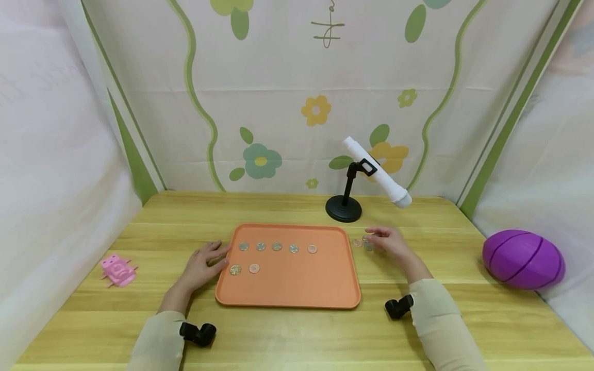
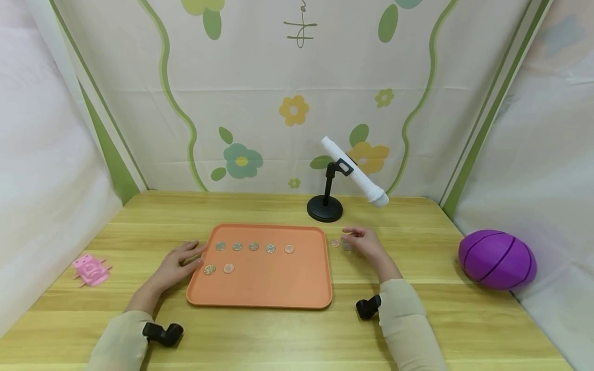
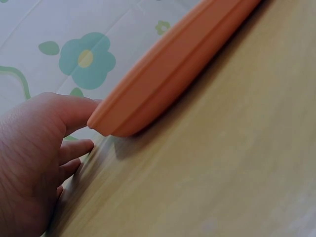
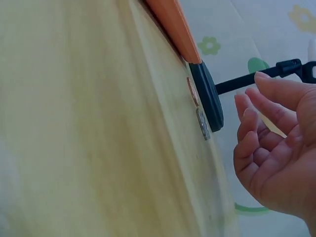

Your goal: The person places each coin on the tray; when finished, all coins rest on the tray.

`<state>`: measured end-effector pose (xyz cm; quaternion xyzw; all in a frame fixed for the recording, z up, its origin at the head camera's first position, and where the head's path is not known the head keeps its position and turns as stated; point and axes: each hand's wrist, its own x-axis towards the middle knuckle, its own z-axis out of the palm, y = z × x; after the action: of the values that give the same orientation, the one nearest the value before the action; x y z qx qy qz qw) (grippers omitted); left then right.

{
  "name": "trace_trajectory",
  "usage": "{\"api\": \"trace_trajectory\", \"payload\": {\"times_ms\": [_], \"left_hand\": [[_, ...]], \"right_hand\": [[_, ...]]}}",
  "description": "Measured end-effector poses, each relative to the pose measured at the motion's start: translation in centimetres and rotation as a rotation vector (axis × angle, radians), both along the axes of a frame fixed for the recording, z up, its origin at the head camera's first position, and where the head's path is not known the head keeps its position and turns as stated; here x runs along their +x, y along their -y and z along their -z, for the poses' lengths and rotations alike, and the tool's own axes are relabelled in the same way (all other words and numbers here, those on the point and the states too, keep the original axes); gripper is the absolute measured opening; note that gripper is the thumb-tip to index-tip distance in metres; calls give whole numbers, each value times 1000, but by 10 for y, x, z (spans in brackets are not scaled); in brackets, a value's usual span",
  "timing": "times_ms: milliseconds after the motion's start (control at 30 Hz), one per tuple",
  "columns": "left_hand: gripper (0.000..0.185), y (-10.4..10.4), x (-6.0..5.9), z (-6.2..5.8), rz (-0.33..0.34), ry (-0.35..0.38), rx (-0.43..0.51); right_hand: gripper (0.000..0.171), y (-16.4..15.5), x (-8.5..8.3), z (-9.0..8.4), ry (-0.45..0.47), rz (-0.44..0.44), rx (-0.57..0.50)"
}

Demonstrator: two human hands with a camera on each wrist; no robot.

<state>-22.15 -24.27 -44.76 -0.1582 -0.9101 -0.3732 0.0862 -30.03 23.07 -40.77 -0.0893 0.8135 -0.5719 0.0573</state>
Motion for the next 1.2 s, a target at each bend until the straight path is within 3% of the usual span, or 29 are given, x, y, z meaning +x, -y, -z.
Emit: {"api": "trace_trajectory", "payload": {"times_ms": [400, 567, 1200], "left_hand": [[43, -1, -1, -1, 3, 17, 6], [43, -1, -1, 0, -6, -1, -1], [42, -1, 1, 0, -3, -9, -7]], "right_hand": [[32, -16, -5, 19, 31, 64, 83], [31, -19, -6, 27, -2, 68, 114], [24, -13, -6, 30, -105, 28, 276]]}}
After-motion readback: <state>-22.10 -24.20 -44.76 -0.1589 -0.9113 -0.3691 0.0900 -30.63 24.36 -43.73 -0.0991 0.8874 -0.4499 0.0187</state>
